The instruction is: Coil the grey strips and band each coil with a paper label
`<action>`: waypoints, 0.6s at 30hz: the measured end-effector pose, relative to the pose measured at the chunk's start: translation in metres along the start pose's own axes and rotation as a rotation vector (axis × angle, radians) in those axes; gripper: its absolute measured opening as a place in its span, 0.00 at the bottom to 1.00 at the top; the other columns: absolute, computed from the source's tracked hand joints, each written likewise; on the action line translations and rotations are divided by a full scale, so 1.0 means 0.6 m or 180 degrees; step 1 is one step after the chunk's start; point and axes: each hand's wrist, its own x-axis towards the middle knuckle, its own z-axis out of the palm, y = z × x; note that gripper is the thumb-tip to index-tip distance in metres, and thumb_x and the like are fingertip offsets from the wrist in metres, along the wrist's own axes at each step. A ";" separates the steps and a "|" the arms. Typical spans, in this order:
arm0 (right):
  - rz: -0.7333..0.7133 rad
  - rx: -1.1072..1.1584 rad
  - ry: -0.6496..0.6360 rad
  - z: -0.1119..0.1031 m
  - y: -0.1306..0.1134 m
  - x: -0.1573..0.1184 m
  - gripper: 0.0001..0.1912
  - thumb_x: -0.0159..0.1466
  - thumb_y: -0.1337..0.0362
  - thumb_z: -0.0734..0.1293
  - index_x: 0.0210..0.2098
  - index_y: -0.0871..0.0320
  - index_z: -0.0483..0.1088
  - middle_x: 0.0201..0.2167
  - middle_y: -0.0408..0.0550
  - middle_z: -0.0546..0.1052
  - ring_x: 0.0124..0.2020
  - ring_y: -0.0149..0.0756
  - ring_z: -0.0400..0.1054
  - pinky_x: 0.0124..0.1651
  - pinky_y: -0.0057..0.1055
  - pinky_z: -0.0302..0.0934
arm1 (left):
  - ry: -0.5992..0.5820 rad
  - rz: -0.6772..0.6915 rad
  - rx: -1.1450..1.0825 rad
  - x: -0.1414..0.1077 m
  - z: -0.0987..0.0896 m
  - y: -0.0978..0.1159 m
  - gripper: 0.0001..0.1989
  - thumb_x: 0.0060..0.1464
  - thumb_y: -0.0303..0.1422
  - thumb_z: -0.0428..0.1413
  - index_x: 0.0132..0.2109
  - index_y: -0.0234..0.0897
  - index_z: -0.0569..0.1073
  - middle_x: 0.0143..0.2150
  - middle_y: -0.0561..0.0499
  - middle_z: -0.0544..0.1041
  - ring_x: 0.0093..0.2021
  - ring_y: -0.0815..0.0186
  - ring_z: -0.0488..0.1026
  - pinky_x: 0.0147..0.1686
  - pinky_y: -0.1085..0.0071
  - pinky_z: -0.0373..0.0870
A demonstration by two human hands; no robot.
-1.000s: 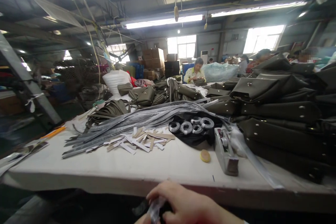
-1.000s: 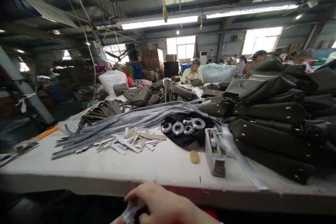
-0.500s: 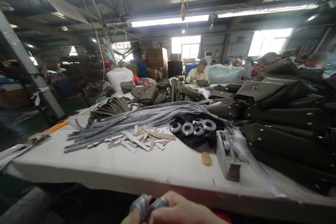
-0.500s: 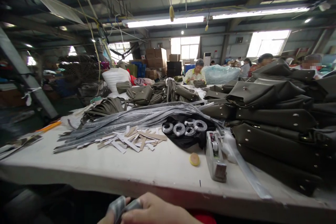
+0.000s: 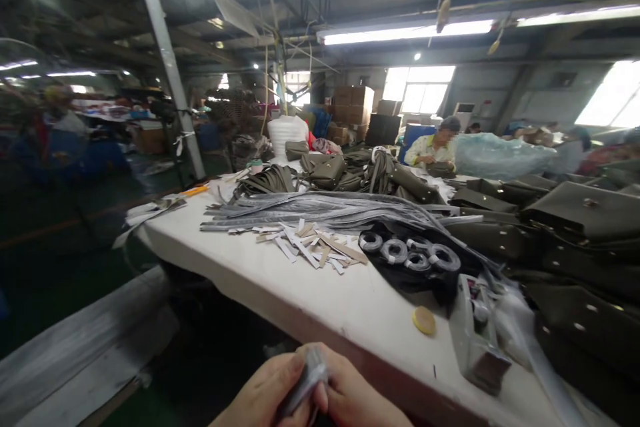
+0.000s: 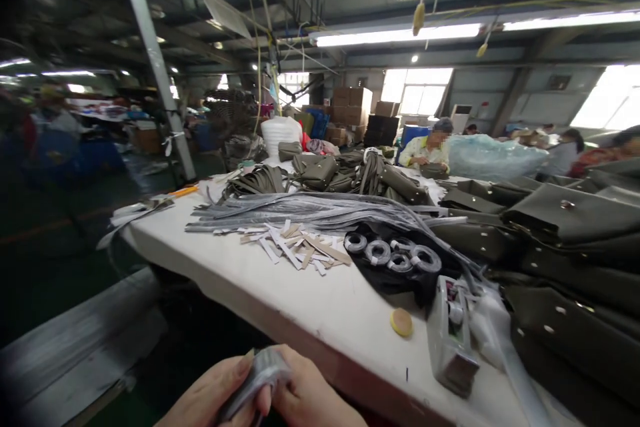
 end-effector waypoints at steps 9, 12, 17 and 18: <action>0.0205 -0.0030 0.0459 -0.014 0.038 -0.015 0.27 0.68 0.48 0.59 0.61 0.54 0.62 0.47 0.53 0.74 0.47 0.43 0.68 0.52 0.37 0.63 | -0.0348 0.0170 -0.0524 0.004 -0.028 0.020 0.29 0.58 0.54 0.50 0.34 0.28 0.75 0.11 0.62 0.56 0.09 0.78 0.48 0.11 0.79 0.60; 0.0300 -0.0084 -0.0058 -0.010 0.023 -0.015 0.26 0.69 0.46 0.54 0.54 0.54 0.70 0.39 0.49 0.75 0.41 0.40 0.69 0.48 0.34 0.64 | 0.0041 0.0397 -0.0595 0.012 -0.023 0.030 0.29 0.61 0.53 0.48 0.36 0.28 0.75 0.13 0.63 0.54 0.10 0.78 0.47 0.13 0.79 0.59; 0.0542 0.0610 -0.1078 0.054 0.000 -0.044 0.33 0.63 0.36 0.58 0.39 0.59 0.76 0.26 0.46 0.72 0.27 0.32 0.64 0.30 0.26 0.59 | 0.1808 0.2076 0.0662 0.057 -0.048 0.005 0.25 0.64 0.50 0.45 0.50 0.31 0.69 0.26 0.55 0.65 0.25 0.69 0.65 0.35 0.67 0.71; 0.0545 0.0826 -0.1076 0.055 -0.002 -0.051 0.34 0.62 0.35 0.58 0.37 0.60 0.76 0.23 0.45 0.70 0.23 0.30 0.62 0.25 0.24 0.55 | 0.1959 0.2292 0.1250 0.064 -0.057 -0.008 0.25 0.64 0.49 0.43 0.52 0.32 0.68 0.28 0.53 0.68 0.29 0.67 0.67 0.39 0.65 0.70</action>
